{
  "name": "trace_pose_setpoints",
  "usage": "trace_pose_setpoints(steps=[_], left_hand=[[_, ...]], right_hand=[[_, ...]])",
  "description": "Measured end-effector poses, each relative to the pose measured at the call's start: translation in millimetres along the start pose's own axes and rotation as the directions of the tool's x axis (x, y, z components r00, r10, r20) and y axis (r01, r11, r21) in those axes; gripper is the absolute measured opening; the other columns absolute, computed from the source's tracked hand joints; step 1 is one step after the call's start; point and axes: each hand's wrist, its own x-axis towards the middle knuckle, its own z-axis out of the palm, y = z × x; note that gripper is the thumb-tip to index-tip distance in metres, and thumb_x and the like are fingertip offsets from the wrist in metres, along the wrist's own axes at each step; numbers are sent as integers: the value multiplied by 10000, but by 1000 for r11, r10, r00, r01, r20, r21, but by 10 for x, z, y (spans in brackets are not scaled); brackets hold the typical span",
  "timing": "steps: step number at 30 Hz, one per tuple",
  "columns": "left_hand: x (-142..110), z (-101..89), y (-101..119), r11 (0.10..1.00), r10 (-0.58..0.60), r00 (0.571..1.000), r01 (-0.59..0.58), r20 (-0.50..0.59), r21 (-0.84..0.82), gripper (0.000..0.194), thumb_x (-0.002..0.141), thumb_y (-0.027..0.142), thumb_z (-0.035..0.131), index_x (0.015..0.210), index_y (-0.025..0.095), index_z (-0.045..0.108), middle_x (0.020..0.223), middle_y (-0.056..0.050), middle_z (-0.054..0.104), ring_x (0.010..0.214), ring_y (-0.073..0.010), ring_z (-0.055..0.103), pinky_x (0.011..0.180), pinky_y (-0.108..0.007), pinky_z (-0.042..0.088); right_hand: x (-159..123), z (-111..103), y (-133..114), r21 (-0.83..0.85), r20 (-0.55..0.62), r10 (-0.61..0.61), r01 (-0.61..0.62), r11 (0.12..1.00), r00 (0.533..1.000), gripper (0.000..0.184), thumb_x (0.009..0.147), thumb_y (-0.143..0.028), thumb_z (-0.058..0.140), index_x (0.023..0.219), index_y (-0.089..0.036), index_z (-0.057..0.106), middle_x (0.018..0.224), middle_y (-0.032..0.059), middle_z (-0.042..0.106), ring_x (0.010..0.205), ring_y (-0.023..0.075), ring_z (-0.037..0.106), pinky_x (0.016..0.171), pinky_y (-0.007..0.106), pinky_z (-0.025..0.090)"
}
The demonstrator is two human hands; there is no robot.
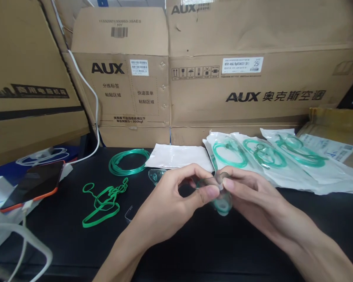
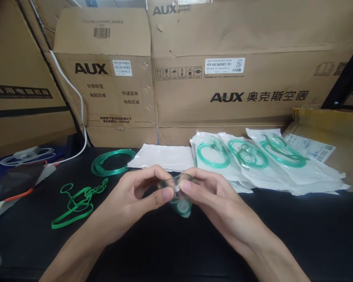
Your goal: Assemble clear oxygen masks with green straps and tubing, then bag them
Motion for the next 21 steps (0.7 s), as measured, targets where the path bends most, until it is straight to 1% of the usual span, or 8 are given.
trace_pose_setpoints(steps=[3,5,9,10,13,15,17,21], left_hand=[[-9,23,-11,996,-67,997,65,33,55,249,1021,437,675,928,221,757,944,8,733,917,-177,624,837,-288,456],[-24,53,-12,992,-107,994,105,31,76,319,1026,497,651,932,216,768,909,7,714,864,-166,609,783,-274,462],[-49,53,7,996,-80,996,81,32,-45,344,1047,484,610,979,180,757,924,-16,705,854,-168,636,767,-256,510],[-57,20,19,997,-71,996,72,48,-28,366,1061,482,582,980,172,757,934,-24,715,865,-174,650,779,-260,518],[-118,-197,65,962,-49,998,37,36,269,463,1088,528,507,955,183,786,932,-36,756,907,-203,681,827,-285,501],[-202,-439,90,846,-18,999,42,-51,532,465,1079,566,510,990,224,812,988,-31,790,975,-229,695,872,-303,474],[-325,-732,92,690,-14,987,126,-161,713,450,1062,597,523,1057,258,819,1106,-29,805,1054,-258,705,915,-322,456],[-640,-1296,-11,368,-132,914,405,-384,837,490,1038,606,505,1164,233,797,1264,-83,779,1160,-336,693,973,-396,455]], right_hand=[[-7,-12,17,-310,-208,-189,119,943,960,238,940,-436,807,1138,-326,735,1193,25,705,1141,236,657,872,280,549],[-21,3,33,-488,-242,-311,162,858,919,280,956,-478,781,1216,-392,723,1339,5,695,1308,256,624,912,276,571],[-37,72,101,-690,-69,-369,223,688,927,312,1013,-488,699,1320,-431,717,1418,-11,713,1366,268,628,1038,338,562],[-34,87,124,-708,-27,-364,239,664,931,339,1018,-471,699,1354,-426,699,1425,-7,717,1359,271,640,1064,357,553],[-15,98,179,-738,44,-330,253,626,943,358,1022,-462,694,1370,-379,691,1414,28,736,1334,295,667,1080,409,557],[-6,64,184,-762,37,-324,236,603,945,348,1009,-498,699,1328,-361,718,1401,40,748,1317,323,678,1094,454,555],[-7,4,163,-785,9,-333,212,582,943,374,990,-534,707,1319,-359,728,1402,43,752,1320,356,677,1092,488,561],[-37,-102,95,-807,-17,-331,183,562,944,412,966,-564,719,1327,-366,732,1420,42,744,1333,397,667,1024,502,596]])
